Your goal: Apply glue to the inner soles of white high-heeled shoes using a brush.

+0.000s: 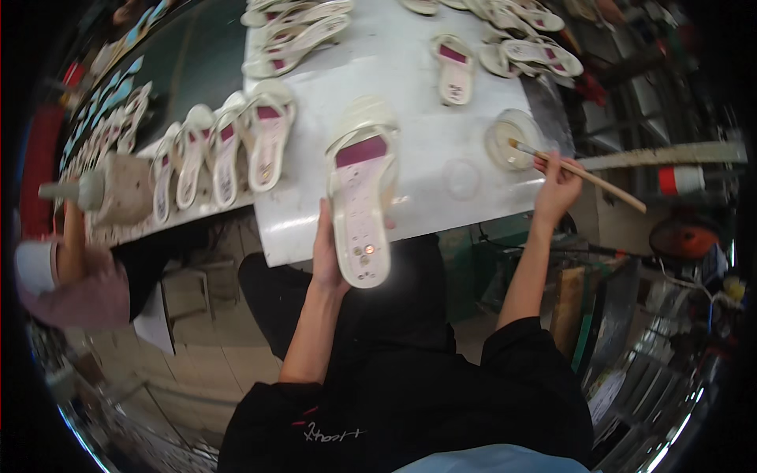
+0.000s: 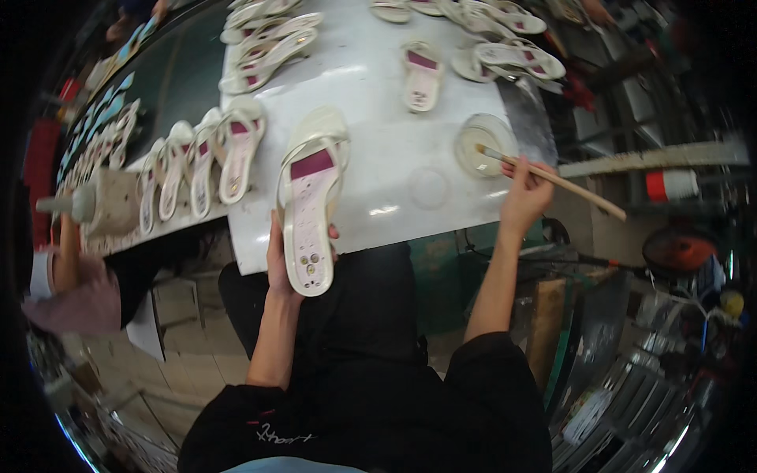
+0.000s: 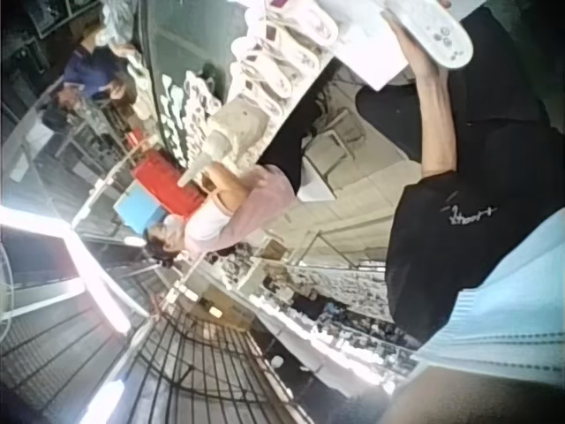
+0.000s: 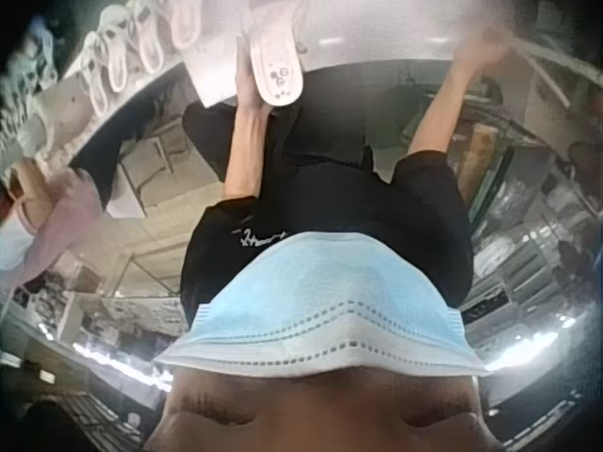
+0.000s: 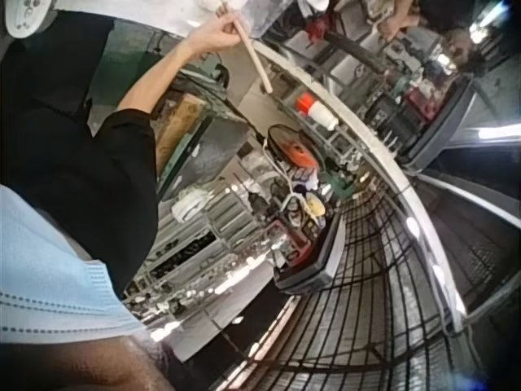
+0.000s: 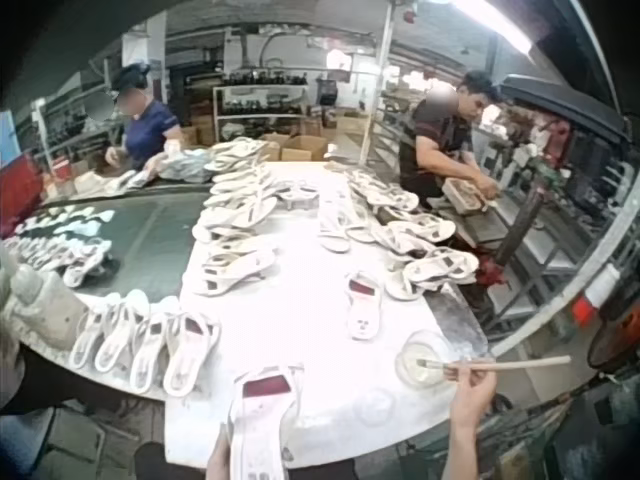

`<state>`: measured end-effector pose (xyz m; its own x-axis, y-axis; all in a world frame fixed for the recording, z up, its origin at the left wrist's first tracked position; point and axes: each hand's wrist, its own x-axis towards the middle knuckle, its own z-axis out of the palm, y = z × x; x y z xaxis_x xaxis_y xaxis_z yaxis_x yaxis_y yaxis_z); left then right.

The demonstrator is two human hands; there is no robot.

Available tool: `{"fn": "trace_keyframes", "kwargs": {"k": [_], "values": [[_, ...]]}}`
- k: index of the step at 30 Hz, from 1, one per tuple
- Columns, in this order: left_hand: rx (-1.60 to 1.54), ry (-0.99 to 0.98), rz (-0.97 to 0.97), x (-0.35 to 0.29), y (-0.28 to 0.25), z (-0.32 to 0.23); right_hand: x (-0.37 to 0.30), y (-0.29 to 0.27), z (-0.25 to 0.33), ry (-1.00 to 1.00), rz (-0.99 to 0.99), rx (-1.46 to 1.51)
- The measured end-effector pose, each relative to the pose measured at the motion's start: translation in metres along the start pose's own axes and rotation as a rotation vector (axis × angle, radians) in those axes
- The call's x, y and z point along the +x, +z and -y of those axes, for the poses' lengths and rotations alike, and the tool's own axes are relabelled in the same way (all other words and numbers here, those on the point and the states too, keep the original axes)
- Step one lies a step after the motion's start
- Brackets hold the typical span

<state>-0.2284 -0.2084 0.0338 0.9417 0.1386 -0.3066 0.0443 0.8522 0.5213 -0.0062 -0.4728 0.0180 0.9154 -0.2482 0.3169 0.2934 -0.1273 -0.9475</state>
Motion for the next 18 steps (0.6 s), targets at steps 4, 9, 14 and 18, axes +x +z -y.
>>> {"fn": "trace_keyframes", "kwargs": {"k": [4,9,14,18], "values": [[-0.016,0.064,0.125,-0.012,0.025,-0.020,-0.006,-0.004,0.009,-0.015,0.007,0.070],[0.024,0.138,0.074,-0.038,0.054,-0.038,-0.018,-0.005,0.012,-0.119,0.015,0.012],[-0.145,0.131,0.137,-0.061,0.068,-0.049,-0.037,-0.007,0.016,-0.167,0.044,-0.083],[-0.295,0.114,0.261,-0.077,0.079,-0.053,-0.048,-0.010,0.017,-0.145,0.114,-0.120]]}}
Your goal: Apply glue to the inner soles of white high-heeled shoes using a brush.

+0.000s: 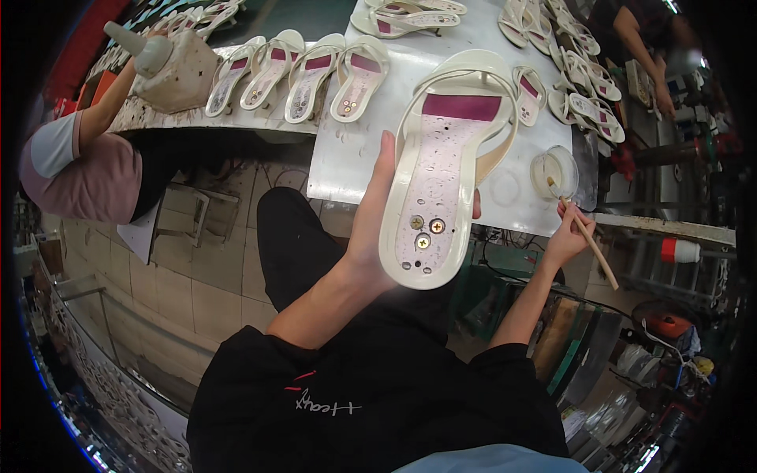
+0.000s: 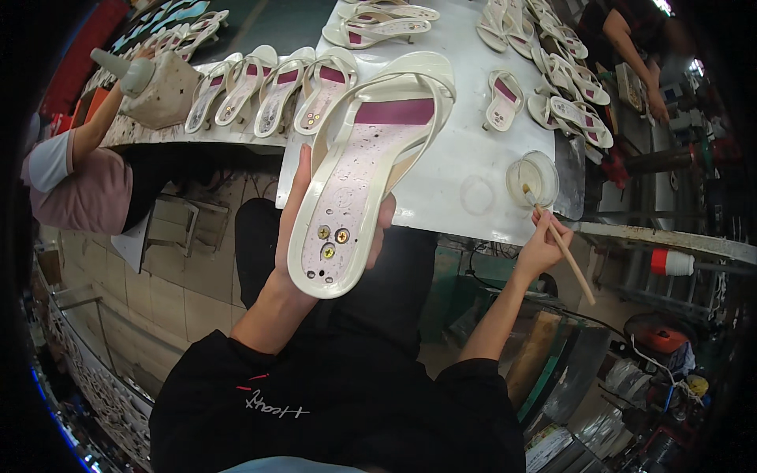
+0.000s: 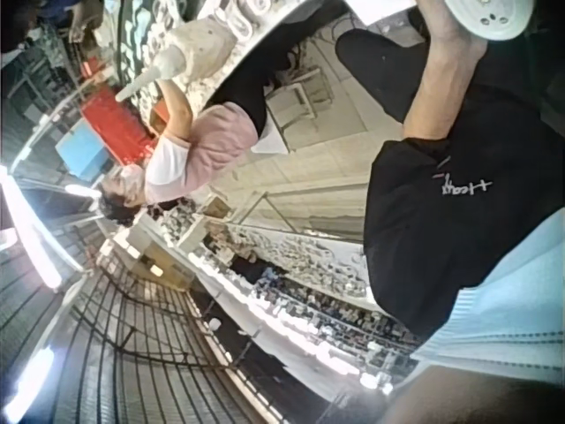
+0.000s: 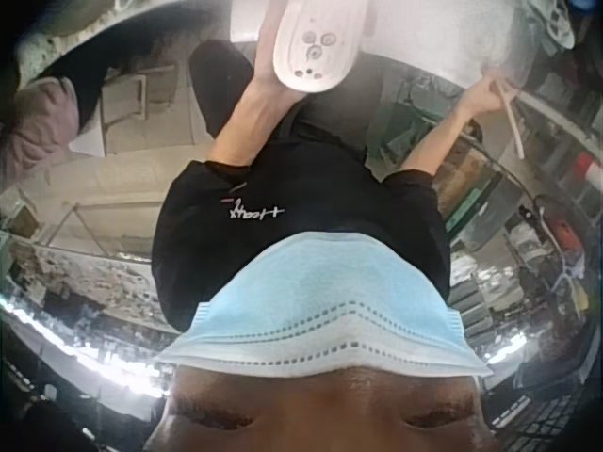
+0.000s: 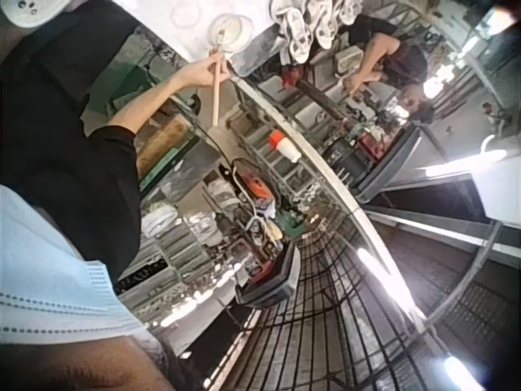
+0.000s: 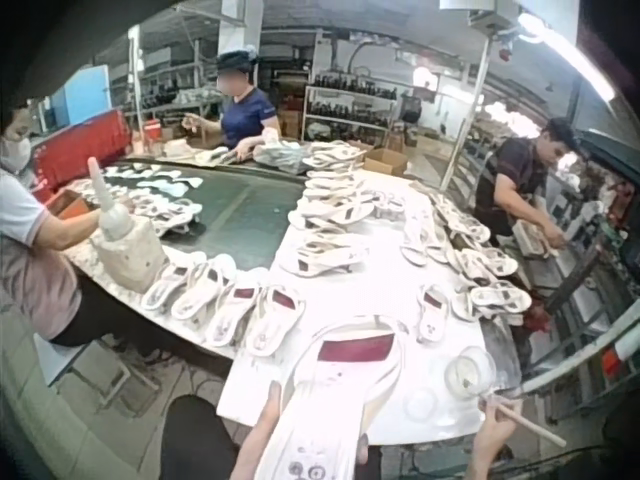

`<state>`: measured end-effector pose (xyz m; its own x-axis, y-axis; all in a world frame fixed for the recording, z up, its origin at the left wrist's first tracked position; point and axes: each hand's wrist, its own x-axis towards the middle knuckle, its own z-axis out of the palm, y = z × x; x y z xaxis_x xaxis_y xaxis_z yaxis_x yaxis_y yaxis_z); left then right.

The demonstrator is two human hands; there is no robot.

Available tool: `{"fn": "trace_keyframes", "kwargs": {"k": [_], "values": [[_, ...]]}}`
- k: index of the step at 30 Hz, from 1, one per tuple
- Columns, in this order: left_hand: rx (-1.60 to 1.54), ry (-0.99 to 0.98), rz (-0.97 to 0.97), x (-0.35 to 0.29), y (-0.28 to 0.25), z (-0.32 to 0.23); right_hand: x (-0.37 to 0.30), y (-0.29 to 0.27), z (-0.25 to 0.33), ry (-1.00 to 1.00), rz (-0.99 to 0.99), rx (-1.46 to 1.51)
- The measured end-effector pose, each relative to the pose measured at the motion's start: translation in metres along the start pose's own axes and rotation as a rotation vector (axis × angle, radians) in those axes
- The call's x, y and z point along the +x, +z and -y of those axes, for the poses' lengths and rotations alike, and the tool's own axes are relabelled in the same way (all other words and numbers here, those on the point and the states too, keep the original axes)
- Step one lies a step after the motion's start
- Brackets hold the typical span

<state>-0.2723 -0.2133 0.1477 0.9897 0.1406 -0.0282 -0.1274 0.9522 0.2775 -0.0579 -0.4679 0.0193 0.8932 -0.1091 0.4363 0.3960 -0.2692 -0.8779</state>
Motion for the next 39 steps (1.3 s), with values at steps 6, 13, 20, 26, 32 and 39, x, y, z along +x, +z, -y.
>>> {"fn": "trace_keyframes", "kwargs": {"k": [6,13,20,26,32,39], "values": [[-0.040,-0.009,0.086,-0.014,0.009,-0.004,-0.009,0.000,0.000,0.002,-0.014,0.024],[0.359,0.123,-0.052,-0.029,0.021,-0.008,-0.018,0.001,0.003,-0.003,-0.038,0.021],[0.393,0.182,-0.253,-0.035,0.030,-0.001,-0.024,0.002,0.008,0.026,-0.025,0.023],[0.440,0.223,-0.223,-0.040,0.028,0.001,-0.024,0.006,0.006,0.020,-0.065,0.035],[0.404,0.199,-0.193,-0.040,0.022,-0.003,-0.024,0.009,0.002,0.003,-0.111,0.053],[0.379,0.256,-0.209,-0.041,0.013,0.002,-0.024,0.007,-0.006,-0.008,-0.139,0.046]]}}
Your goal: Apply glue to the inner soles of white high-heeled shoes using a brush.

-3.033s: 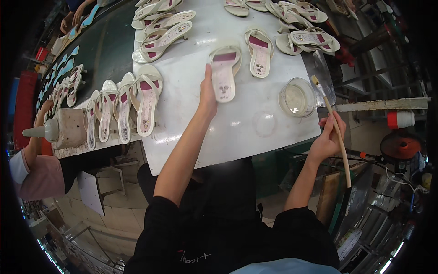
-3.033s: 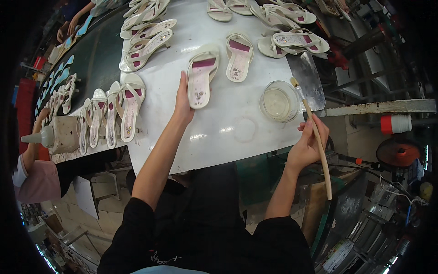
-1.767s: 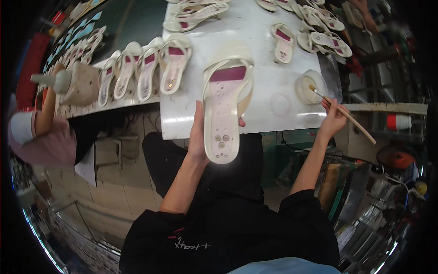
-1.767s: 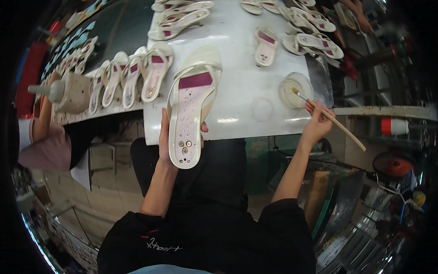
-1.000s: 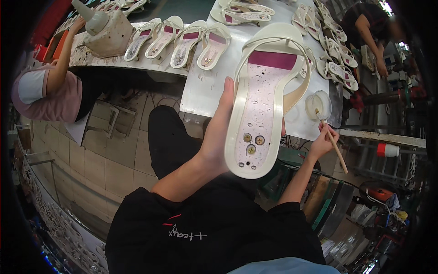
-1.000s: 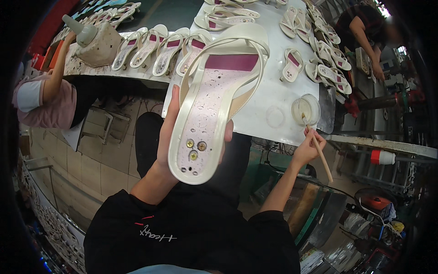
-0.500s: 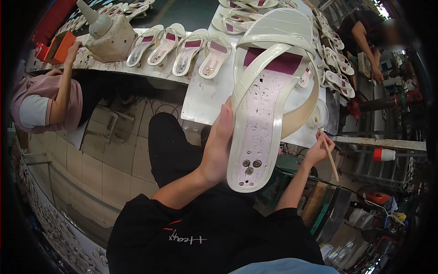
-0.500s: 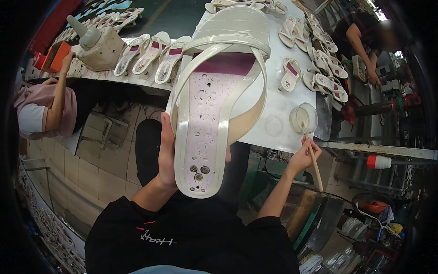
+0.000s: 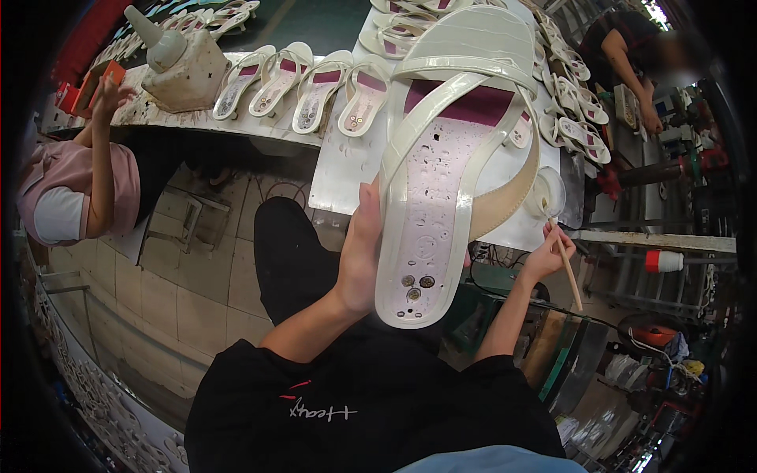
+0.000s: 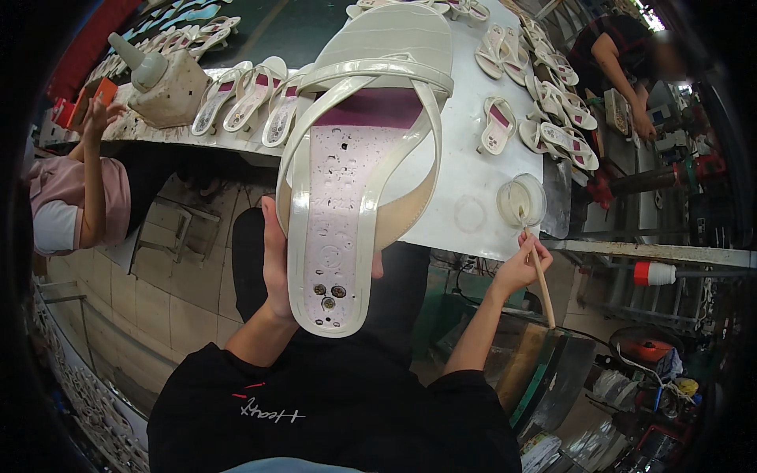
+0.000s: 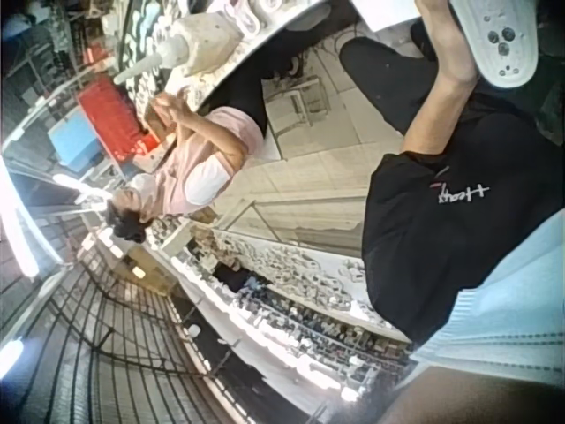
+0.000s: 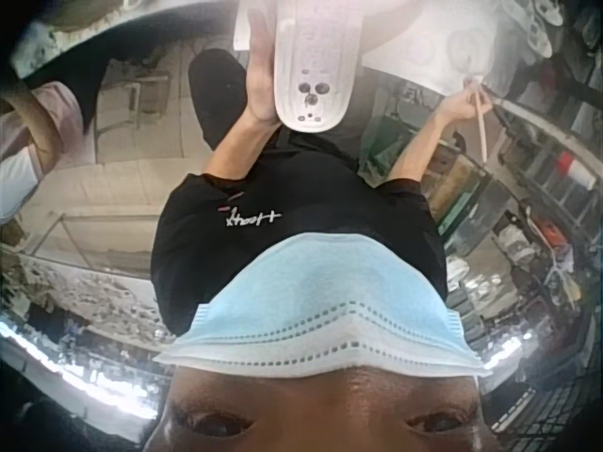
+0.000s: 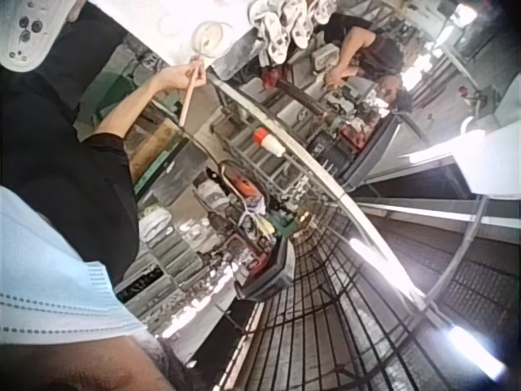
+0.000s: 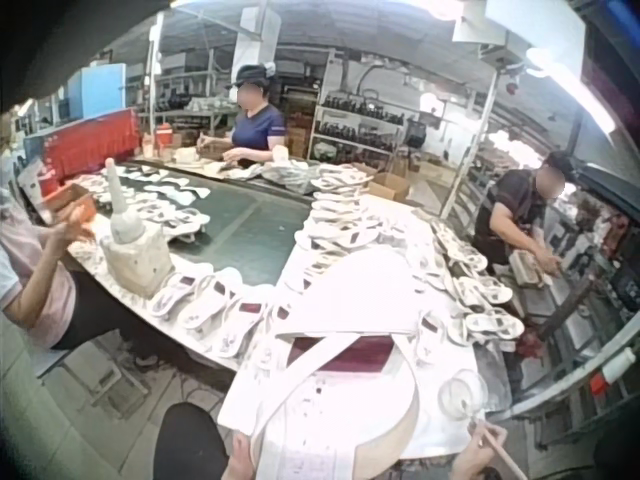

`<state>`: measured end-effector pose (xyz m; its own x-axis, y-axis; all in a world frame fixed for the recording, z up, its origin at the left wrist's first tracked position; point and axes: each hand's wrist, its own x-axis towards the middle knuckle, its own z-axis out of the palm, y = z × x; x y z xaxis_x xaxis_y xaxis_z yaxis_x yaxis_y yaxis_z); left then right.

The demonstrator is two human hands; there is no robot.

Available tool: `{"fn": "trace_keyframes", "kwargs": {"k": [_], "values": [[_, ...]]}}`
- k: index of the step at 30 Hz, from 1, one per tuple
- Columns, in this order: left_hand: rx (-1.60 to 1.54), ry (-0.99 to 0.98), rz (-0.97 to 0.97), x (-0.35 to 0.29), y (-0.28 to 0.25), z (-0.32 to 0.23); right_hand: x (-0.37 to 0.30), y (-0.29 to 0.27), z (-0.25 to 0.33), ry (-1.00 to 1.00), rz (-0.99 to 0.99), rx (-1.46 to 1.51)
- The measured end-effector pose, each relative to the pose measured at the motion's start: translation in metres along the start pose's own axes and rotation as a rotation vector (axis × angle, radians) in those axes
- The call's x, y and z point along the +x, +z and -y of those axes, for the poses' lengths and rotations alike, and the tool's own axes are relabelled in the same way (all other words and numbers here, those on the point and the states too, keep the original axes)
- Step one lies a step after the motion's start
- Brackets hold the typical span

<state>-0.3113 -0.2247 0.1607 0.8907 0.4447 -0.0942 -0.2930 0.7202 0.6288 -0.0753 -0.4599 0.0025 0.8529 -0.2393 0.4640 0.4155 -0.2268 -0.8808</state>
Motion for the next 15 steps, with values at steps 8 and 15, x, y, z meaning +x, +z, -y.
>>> {"fn": "trace_keyframes", "kwargs": {"k": [8,15], "values": [[0.090,-0.009,-0.038,0.005,-0.007,-0.001,0.004,0.001,0.009,0.086,-0.108,0.148],[0.209,0.147,-0.140,0.022,-0.029,0.010,0.016,-0.004,0.089,0.019,-0.063,0.427]]}}
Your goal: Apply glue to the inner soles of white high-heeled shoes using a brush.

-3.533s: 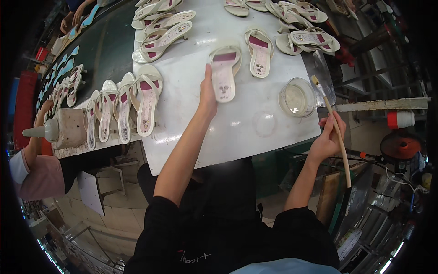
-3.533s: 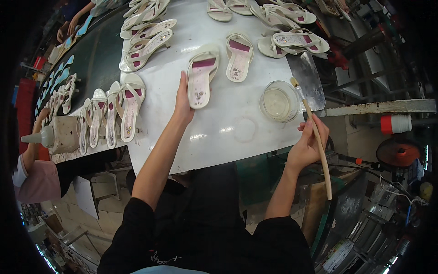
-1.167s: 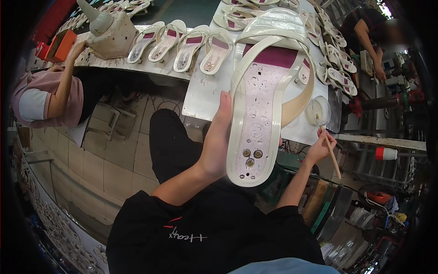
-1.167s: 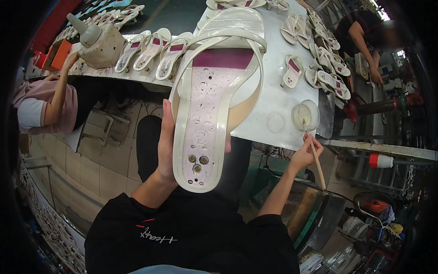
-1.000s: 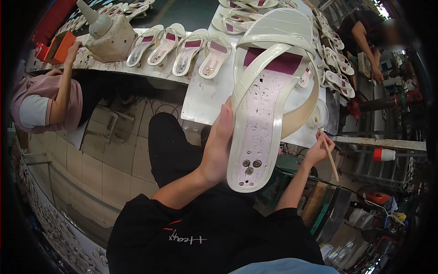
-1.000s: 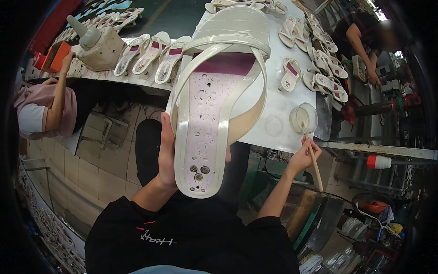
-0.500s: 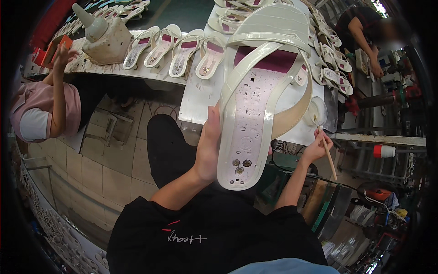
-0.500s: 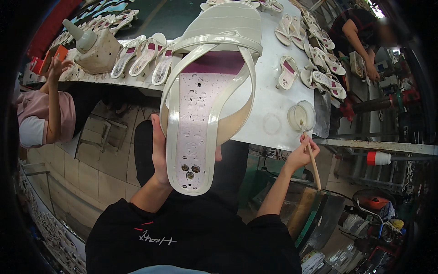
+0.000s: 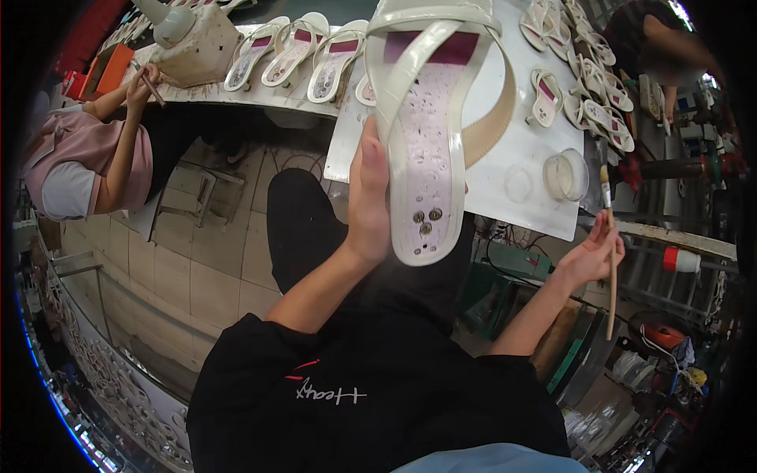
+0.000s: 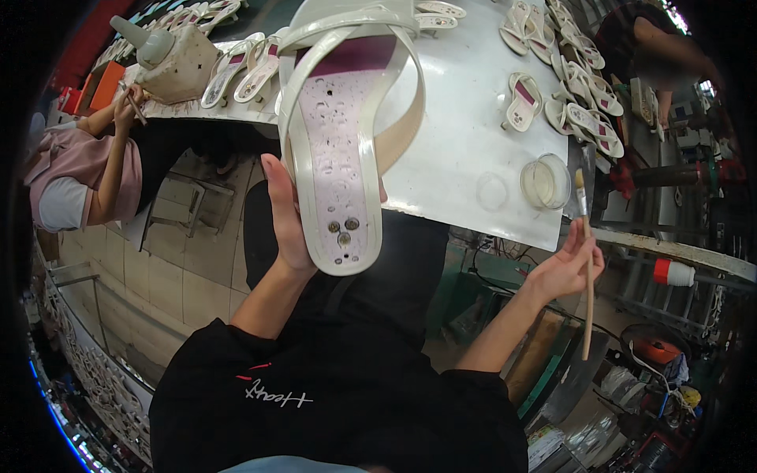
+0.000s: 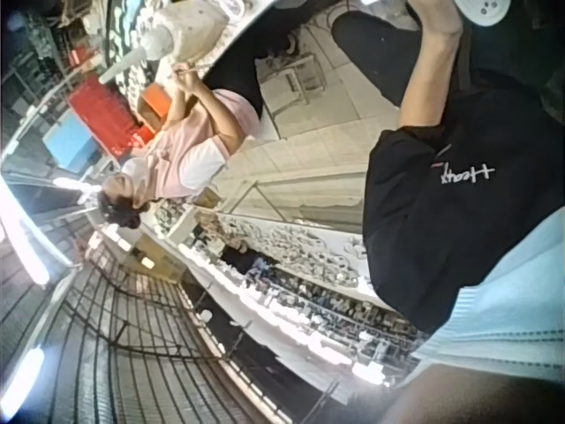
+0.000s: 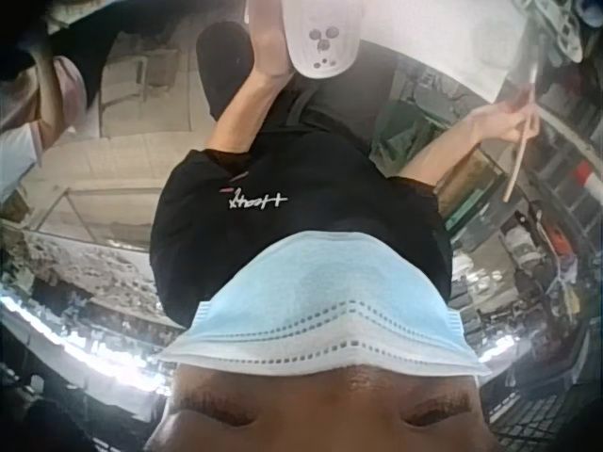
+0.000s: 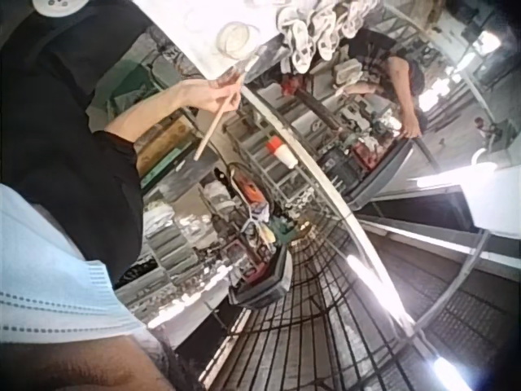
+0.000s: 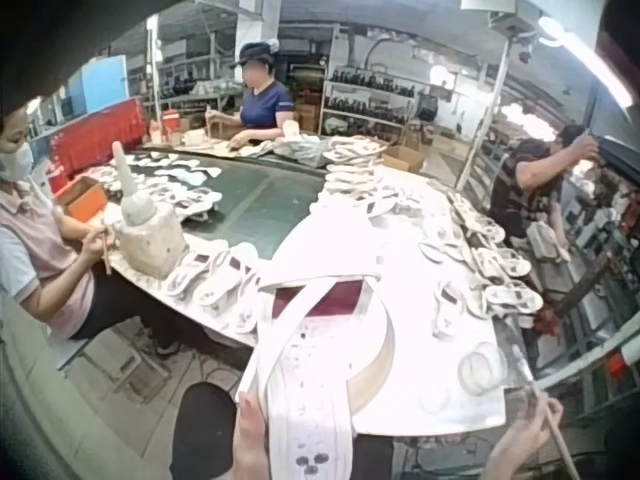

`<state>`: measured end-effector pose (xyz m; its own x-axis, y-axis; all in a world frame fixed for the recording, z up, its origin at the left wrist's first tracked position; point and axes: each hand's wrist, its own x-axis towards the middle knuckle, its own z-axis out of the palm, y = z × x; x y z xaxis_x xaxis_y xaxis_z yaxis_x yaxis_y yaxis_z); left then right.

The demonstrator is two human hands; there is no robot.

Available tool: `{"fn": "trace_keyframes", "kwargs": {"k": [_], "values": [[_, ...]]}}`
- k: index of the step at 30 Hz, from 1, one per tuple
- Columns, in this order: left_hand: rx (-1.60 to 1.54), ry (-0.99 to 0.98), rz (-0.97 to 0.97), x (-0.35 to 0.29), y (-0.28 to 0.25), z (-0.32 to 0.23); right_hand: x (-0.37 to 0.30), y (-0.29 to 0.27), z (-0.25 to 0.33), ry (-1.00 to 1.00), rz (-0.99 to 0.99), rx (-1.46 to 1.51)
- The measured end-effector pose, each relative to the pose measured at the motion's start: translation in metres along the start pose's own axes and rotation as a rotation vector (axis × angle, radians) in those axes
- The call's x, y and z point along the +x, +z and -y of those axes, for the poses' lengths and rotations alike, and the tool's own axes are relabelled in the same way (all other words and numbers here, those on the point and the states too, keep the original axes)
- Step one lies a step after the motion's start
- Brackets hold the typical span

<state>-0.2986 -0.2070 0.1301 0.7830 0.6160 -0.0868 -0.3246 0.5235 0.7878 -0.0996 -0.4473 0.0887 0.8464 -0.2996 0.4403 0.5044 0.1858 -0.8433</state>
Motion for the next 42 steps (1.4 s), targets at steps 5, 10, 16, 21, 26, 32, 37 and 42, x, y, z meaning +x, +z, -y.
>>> {"fn": "trace_keyframes", "kwargs": {"k": [5,10,16,21,26,32,37,42], "values": [[0.140,0.141,0.053,0.010,-0.006,0.000,-0.049,0.042,0.056,-0.007,0.220,0.096],[0.084,0.149,0.017,0.009,-0.007,0.003,-0.114,0.069,0.097,-0.207,0.643,0.173],[0.106,0.226,-0.026,0.006,-0.013,0.003,-0.141,0.068,0.102,-0.407,0.980,0.201],[0.127,0.277,-0.050,0.005,-0.016,0.003,-0.146,0.070,0.100,-0.516,1.044,0.099],[0.146,0.291,-0.047,0.003,-0.017,0.004,-0.145,0.074,0.097,-0.538,1.020,0.092],[0.120,0.289,-0.041,0.003,-0.019,0.007,-0.145,0.079,0.094,-0.539,1.015,0.069],[0.054,0.289,0.018,0.003,-0.023,0.005,-0.145,0.081,0.093,-0.523,1.017,0.062],[0.116,0.289,-0.050,0.004,-0.020,0.008,-0.147,0.080,0.092,-0.513,1.005,0.061]]}}
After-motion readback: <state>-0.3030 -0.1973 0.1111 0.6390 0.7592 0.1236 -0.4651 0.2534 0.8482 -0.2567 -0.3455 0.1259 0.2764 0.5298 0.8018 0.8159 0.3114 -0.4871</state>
